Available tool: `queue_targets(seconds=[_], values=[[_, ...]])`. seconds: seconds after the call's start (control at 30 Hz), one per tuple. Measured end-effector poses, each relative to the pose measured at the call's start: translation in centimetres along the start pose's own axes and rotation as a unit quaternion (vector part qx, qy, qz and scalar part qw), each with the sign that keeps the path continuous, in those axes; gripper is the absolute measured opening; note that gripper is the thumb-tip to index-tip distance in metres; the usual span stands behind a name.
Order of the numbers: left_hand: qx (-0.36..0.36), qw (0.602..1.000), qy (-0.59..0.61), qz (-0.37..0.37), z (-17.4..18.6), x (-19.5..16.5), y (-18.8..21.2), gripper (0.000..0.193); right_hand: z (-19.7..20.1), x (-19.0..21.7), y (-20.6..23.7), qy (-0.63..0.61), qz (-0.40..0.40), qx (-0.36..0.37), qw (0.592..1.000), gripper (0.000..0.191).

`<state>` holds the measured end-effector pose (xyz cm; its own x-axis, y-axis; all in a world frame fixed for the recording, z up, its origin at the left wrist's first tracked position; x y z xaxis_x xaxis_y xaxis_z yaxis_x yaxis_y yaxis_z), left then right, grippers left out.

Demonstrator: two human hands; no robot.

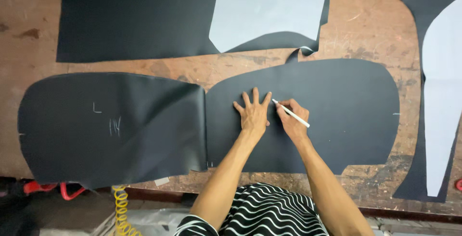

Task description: The person cuts curved pieces from black vinyl fabric with red-handled scissors, following white paper patterns laid on the worktable. After cutting, they move the cut pieces aside, flip a large piece over, and mark it with a white chalk pencil.

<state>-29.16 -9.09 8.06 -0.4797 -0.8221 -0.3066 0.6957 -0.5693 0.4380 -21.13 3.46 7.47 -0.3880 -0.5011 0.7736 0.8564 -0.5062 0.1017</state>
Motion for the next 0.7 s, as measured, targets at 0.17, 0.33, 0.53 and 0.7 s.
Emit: queue_targets(seconds=[0.17,0.33,0.53,0.7], values=[[0.019,1.0,-0.014,0.018,0.7,0.0,-0.8,0.106,-0.3,-0.9,0.2,0.013,0.054,0.011,0.998,0.014],[0.011,1.0,-0.016,0.011,0.9,-0.2,-0.7,0.105,-0.1,-0.7,-0.1,0.028,0.062,-0.058,0.996,0.016],[-0.001,0.999,-0.036,0.003,1.0,-0.2,-0.5,0.104,1.1,-1.0,1.2,0.032,0.002,-0.051,0.998,0.018],[0.025,0.999,-0.025,0.014,0.8,-0.3,-0.5,0.105,2.6,-2.1,0.9,-0.048,-0.012,-0.084,0.995,0.014]])
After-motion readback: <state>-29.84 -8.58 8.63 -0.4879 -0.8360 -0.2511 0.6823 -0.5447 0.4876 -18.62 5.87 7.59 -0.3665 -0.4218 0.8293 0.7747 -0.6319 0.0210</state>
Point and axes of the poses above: each hand's wrist, its own y-axis away from the middle knuckle, its own z-axis out of the back of the hand, x = y × z, the point moved 4 cm from there along -y, towards the middle knuckle, and after that the axes turned 5 degrees about x, right-handed, at the moved point
